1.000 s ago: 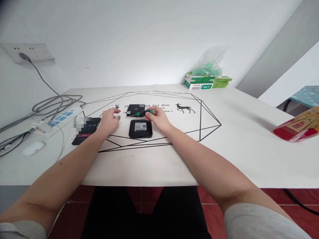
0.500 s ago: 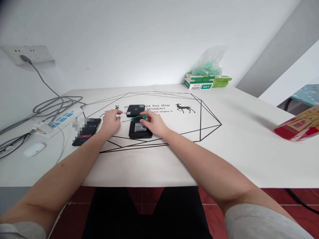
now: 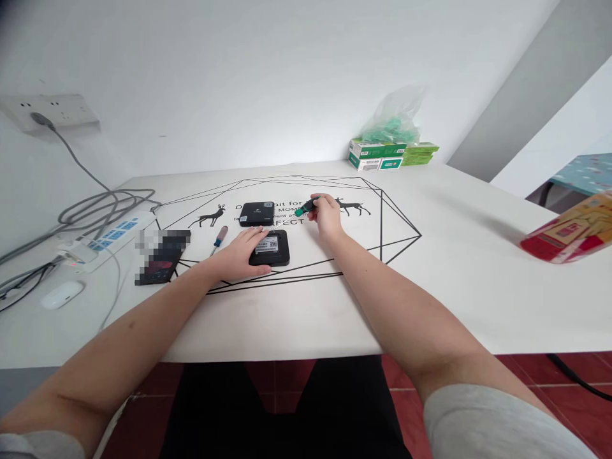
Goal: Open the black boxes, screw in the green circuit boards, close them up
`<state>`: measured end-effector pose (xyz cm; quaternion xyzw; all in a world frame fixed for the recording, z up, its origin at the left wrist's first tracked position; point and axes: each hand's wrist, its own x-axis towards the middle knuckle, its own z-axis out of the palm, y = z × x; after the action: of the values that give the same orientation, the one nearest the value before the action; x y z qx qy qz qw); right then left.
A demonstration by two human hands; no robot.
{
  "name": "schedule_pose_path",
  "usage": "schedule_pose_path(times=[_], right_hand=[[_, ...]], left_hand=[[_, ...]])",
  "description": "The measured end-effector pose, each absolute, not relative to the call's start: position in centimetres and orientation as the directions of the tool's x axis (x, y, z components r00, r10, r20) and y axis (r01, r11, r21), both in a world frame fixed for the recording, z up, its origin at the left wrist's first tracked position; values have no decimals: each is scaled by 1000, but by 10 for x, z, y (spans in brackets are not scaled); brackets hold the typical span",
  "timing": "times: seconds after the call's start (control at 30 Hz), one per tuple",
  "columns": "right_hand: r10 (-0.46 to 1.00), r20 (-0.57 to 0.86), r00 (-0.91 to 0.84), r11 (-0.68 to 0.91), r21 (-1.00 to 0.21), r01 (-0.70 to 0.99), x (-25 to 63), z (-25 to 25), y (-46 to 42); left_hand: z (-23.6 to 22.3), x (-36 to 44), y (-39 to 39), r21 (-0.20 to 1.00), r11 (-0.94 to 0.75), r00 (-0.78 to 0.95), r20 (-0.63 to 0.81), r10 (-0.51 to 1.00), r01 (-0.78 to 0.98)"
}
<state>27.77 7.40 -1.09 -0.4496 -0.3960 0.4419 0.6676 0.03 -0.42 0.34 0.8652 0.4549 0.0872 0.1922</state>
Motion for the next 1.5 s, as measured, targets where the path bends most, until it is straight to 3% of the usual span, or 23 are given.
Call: schedule_pose_path(times=[0.47,0.83,1.2,1.33,1.5], right_hand=[[955,130,268,183,-966,-182,278,-17,75],[951,168,261,202,-973,-112,275,-14,71],[890,220,399,273,-958,-83,282,-13,77],[897,311,314,347,-936,-64,272,-8,67],[821,552,149,531,-832,160,263,1,47]], left_hand=[[13,-9,-7,362,-537,592,-55,804,762],[7,-9,-5,405,-572,637,-35,770,713],[9,-9,-5,388,-578,640,-43,767,718],[9,-9,-5,385,-583,645,-42,763,715],[7,0,-10,409,-581,645,-23,764,703]])
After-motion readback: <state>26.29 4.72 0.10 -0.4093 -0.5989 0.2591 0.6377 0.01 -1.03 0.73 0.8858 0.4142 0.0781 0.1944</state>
